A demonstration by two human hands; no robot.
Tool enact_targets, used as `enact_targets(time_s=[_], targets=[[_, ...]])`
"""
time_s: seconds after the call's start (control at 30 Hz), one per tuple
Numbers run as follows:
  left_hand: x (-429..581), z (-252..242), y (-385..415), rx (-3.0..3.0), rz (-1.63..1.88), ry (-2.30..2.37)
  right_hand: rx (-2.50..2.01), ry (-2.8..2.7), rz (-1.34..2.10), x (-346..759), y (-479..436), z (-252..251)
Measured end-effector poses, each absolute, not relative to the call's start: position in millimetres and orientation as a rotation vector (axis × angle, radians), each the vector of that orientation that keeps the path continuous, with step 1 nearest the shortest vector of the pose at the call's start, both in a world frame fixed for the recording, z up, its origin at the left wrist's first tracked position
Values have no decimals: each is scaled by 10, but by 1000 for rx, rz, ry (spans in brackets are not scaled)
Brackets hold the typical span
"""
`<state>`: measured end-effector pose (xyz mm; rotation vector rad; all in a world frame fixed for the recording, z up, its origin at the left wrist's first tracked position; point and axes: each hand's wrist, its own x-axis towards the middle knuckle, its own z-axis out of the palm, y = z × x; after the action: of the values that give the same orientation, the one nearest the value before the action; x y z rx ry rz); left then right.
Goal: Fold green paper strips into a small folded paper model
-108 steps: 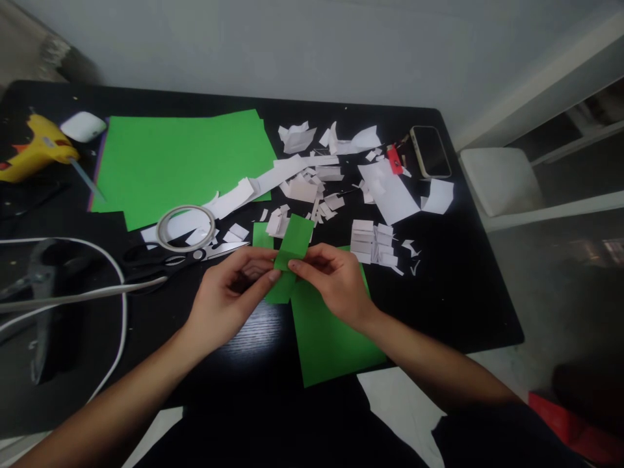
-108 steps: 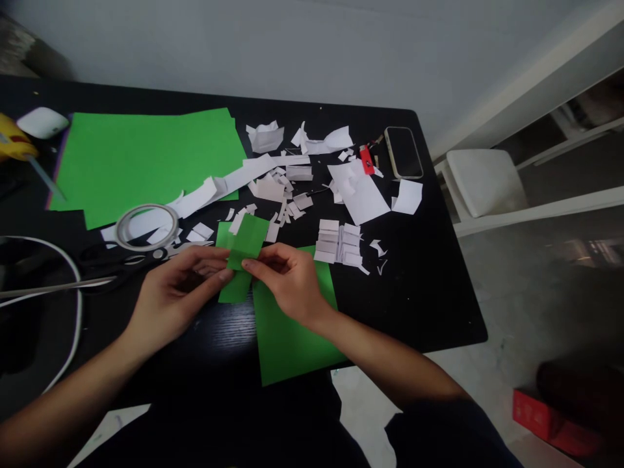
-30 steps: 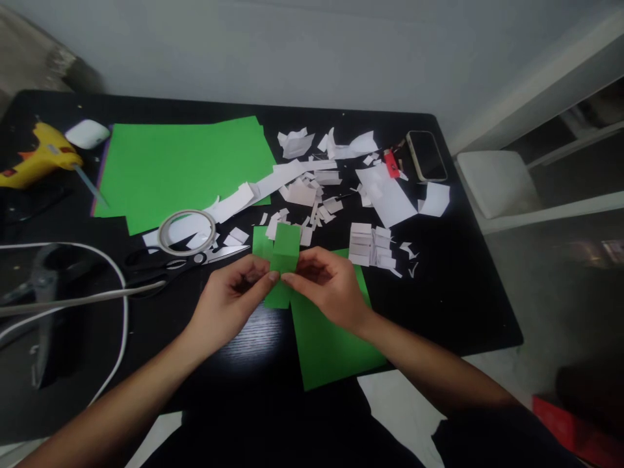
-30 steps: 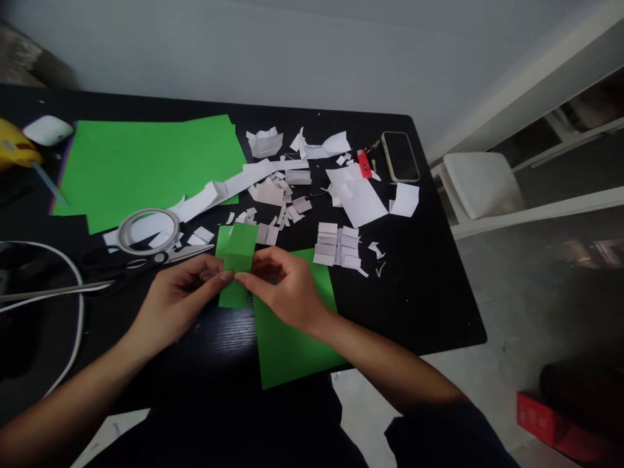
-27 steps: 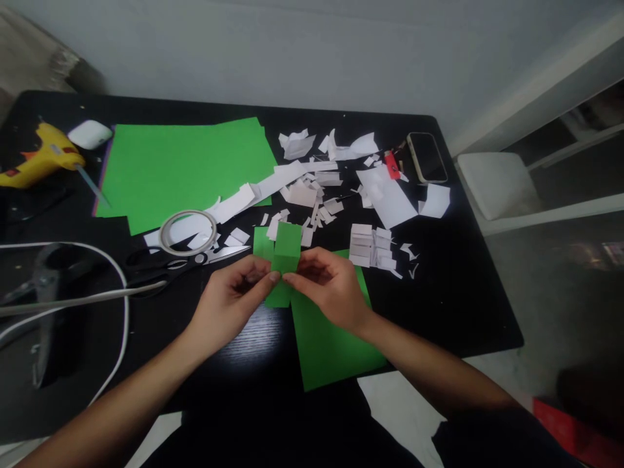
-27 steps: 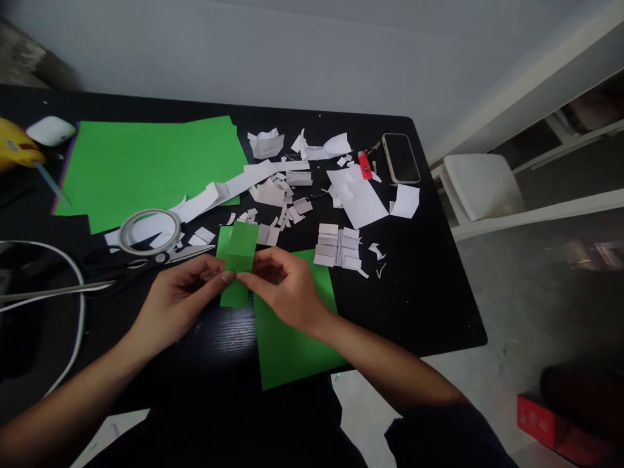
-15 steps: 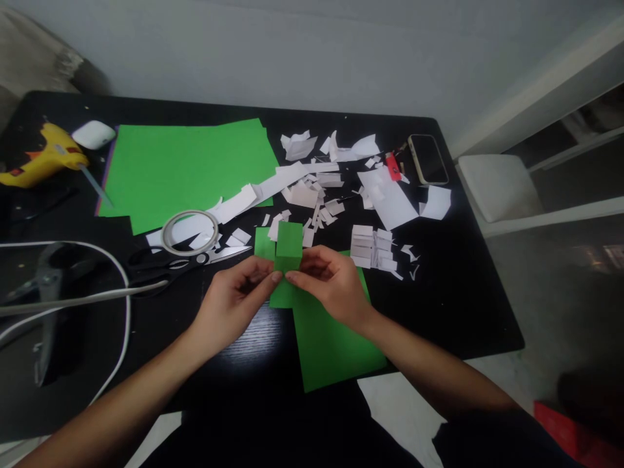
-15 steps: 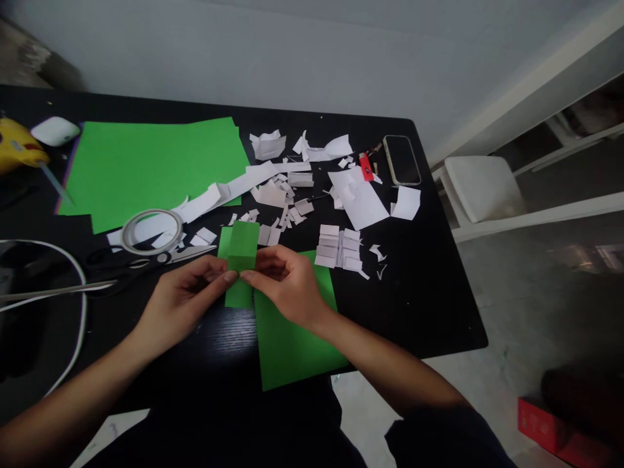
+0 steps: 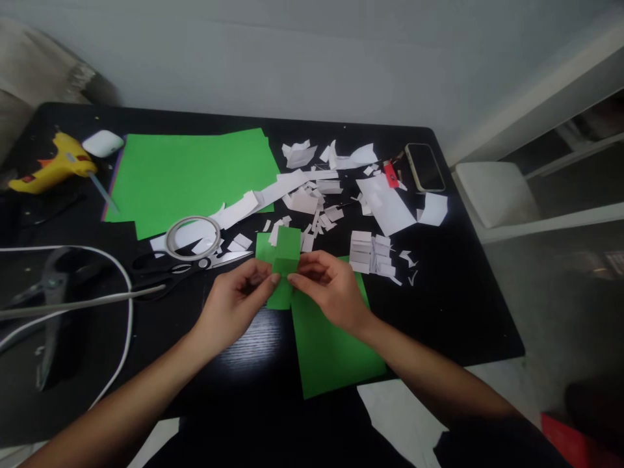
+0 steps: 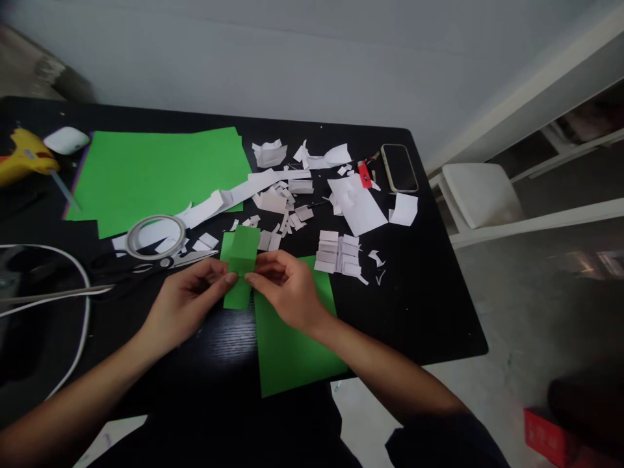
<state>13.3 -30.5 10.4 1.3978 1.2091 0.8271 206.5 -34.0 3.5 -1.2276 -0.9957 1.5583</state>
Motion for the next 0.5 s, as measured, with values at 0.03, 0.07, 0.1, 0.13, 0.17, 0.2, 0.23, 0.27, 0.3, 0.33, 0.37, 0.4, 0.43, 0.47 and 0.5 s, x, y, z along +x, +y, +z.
enact_targets(time_s=[0.03,0.07,0.1,0.13,0.17,0.2,0.23,0.27,0.3,0.33,0.37,0.4,0.43,0.47,0.5], targets=[[132,97,-300,1397,823,1207,-1230,-995,1556,2065,-343,37],[132,91,-296,1396,819,1204,-1235,-996,1555,2063,-346,39],[131,86,-293,1395,818,1200,-1241,-998,1558,2062,-350,42],[131,83,-291,1394,817,1194,-1248,-999,1564,2061,-354,45],[130,82,-290,1393,817,1187,-1253,-999,1573,2059,-357,47],[130,83,-290,1391,819,1179,-1256,-999,1582,2057,-359,48],[130,84,-290,1389,822,1170,-1255,-1003,1588,2056,-360,47],[130,86,-292,1385,825,1161,-1248,-1012,1591,2054,-359,46],[130,88,-293,1381,828,1153,-1235,-1022,1590,2052,-359,46],[131,90,-295,1376,830,1146,-1215,-1033,1586,2050,-358,47],[131,91,-297,1372,831,1140,-1193,-1043,1579,2047,-356,50],[132,94,-298,1367,829,1135,-1177,-1051,1569,2045,-356,54],[133,97,-300,1365,823,1133,-1170,-1059,1555,2043,-355,60],[135,101,-301,1362,817,1135,-1173,-1065,1536,2042,-354,66],[137,107,-302,1360,810,1139,-1184,-1071,1514,2041,-354,73]])
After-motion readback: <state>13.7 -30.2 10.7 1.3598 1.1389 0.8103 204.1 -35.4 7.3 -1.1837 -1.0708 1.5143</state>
